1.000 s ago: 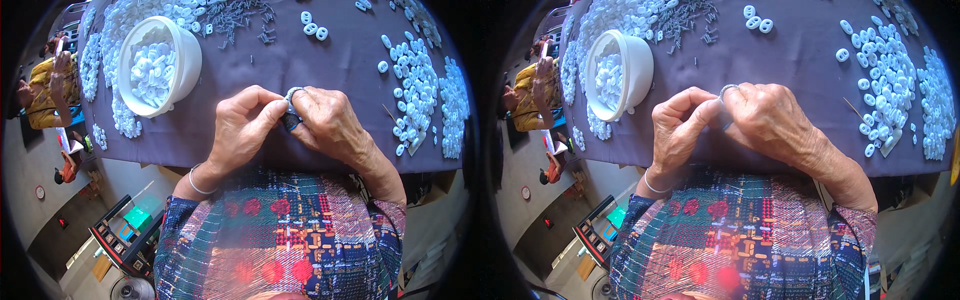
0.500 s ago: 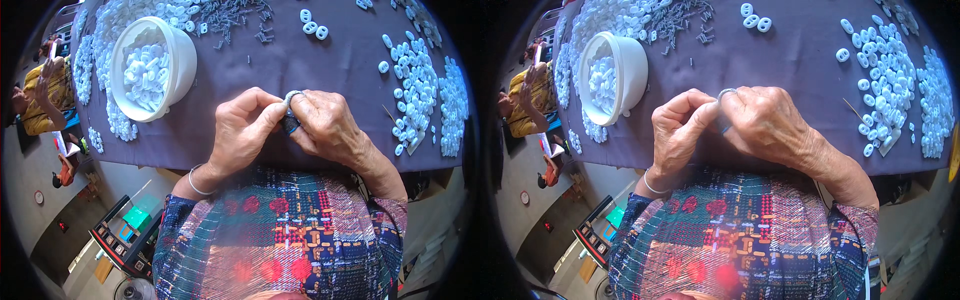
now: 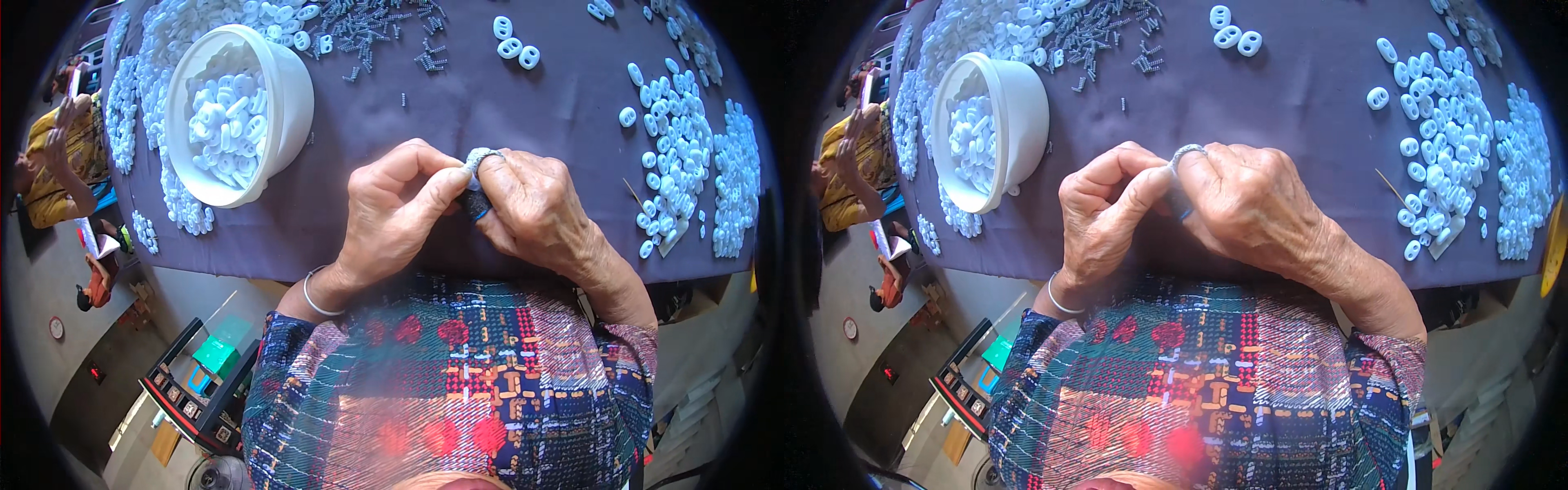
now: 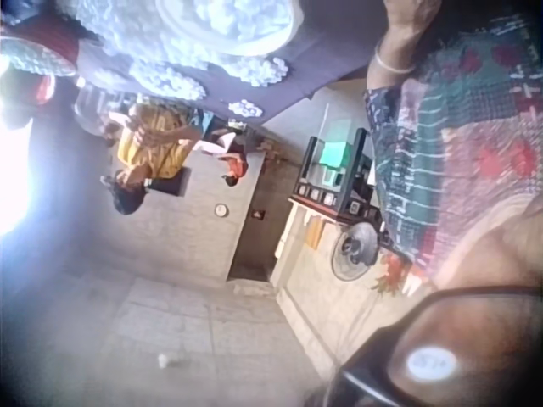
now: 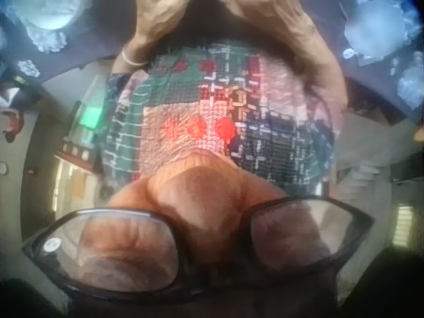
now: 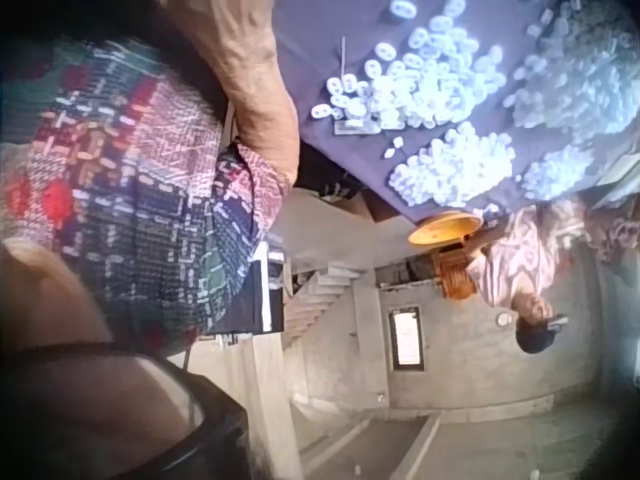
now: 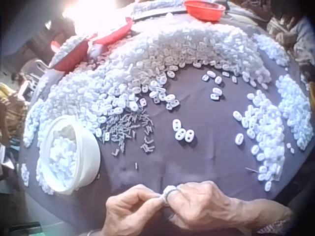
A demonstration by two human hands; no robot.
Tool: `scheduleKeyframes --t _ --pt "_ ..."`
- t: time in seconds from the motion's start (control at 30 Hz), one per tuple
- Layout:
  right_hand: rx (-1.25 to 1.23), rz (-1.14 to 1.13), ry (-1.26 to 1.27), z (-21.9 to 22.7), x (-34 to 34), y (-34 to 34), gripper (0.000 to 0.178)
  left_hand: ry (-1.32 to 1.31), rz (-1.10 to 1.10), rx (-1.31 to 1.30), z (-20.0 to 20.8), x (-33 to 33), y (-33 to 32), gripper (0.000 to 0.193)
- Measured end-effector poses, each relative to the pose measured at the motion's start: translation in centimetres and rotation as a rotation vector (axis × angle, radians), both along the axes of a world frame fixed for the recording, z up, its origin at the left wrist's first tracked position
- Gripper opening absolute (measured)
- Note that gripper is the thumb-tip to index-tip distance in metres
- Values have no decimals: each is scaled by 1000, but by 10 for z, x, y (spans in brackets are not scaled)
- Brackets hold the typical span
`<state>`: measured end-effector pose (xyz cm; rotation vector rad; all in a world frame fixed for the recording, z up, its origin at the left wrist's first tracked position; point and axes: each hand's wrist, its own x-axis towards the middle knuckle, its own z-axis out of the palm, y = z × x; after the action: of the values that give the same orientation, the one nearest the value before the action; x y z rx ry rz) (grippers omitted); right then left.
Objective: The person assembles plastic cord locks by picking up small springs and plastic pieces from the table and fitting the springs into the plastic components by hand.
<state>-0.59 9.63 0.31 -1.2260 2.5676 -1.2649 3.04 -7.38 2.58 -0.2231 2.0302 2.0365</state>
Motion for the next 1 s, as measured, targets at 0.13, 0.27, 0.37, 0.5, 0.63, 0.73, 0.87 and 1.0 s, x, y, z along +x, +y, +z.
scheduleKeyframes --t 0.13,0.27,0.37,0.5,0.63,0.73,0.87,1.0 --pt "16 13 11 2 1 0 24 26 -2 -13 -1 1 0 8" --pt "40 47 29 4 2 -3 25 24 18 1 0 5 -1 8" --pt "33 3 36 -1 5 -3 26 16 24 23 -3 6 -2 8" --pt "61 -13 69 1 1 -4 26 67 47 -15 -5 4 0 9" --pt "53 -26 142 1 0 -4 23 114 64 -73 -7 5 2 7" --pt "73 -21 135 -1 2 -6 23 126 63 -101 -9 6 2 7" --pt "102 -14 122 1 0 -5 23 123 83 -79 -9 7 3 7" --pt "-25 1 -27 6 -8 3 22 65 67 29 -7 3 0 11"
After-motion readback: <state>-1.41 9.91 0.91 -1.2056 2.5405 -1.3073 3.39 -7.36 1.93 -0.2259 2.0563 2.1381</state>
